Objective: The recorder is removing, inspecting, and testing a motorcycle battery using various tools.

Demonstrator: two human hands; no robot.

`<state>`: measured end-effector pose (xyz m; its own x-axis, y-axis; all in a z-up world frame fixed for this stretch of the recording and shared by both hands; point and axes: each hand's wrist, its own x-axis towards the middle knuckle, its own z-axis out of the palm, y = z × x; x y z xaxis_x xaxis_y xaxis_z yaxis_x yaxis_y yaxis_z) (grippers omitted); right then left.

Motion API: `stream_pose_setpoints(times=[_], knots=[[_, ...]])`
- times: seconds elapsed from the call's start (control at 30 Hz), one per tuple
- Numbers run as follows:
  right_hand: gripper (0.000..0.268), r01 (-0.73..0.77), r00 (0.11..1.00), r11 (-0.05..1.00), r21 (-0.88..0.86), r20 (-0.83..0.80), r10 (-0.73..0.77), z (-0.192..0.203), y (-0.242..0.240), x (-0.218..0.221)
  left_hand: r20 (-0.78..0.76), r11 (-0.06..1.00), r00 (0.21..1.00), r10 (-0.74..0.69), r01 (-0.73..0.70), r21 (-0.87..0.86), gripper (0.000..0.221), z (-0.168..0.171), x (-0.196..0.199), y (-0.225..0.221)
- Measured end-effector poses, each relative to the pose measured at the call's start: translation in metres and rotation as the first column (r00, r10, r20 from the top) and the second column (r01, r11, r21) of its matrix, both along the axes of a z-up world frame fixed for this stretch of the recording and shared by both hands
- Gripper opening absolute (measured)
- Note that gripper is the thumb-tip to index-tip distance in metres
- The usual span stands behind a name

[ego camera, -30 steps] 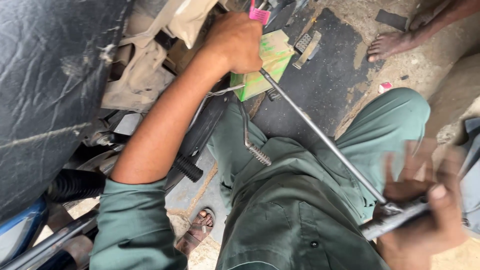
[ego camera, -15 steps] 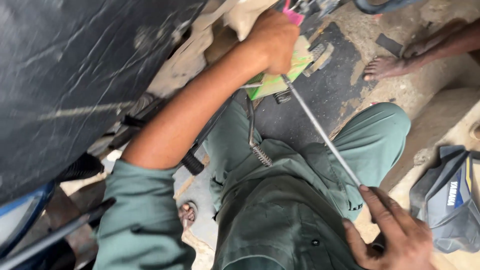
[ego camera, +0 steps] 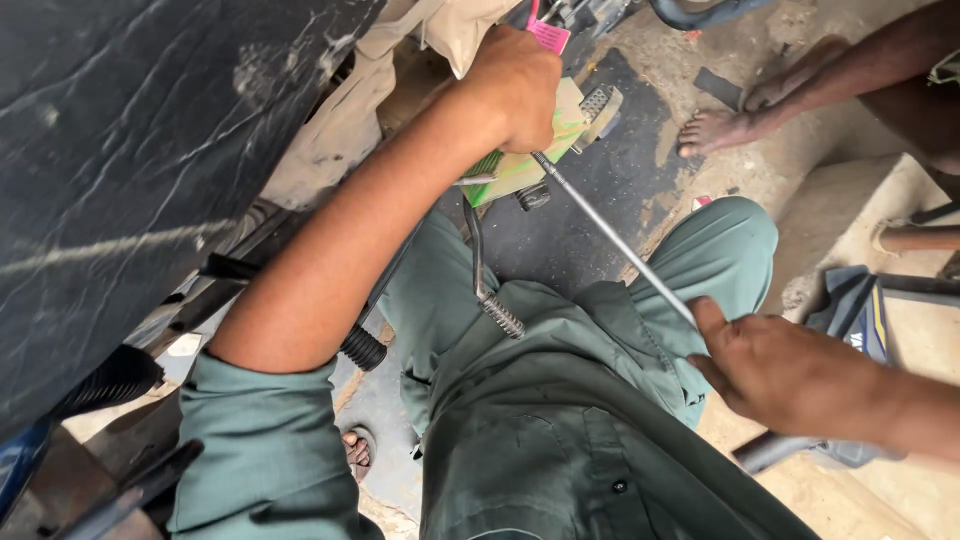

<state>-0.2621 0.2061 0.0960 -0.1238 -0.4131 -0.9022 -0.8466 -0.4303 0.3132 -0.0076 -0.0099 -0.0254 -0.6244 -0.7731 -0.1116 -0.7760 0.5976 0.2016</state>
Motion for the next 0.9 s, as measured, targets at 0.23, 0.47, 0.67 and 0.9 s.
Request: stream_pose_setpoints(times=[0.23,0.47,0.67,0.9], knots=[[0.058,0.321,0.709,0.664,0.675,0.294,-0.641,0.019,-0.027,-0.017,0.105,0.999,0.994,0.009,-0.014,0.045,0.027,0.007,0.000,0.006],[0.124,0.474,0.287,0.323,0.819,0.203,-0.936,0.034,-0.018,-0.025,-0.325,0.780,0.763,0.559,-0.351,0.517,0.037,0.025,0.021,0.026],[0.115,0.414,-0.654,-0.187,0.891,0.148,-0.742,-0.048,0.086,-0.216,-0.473,0.747,0.591,0.654,-0.401,0.530,0.048,-0.012,0.007,0.026],[0.044,0.759,-0.286,0.390,0.522,0.805,-0.520,-0.065,0.134,-0.170,-0.459,0.692,0.549,0.698,-0.352,0.630,0.036,0.004,0.021,0.035]])
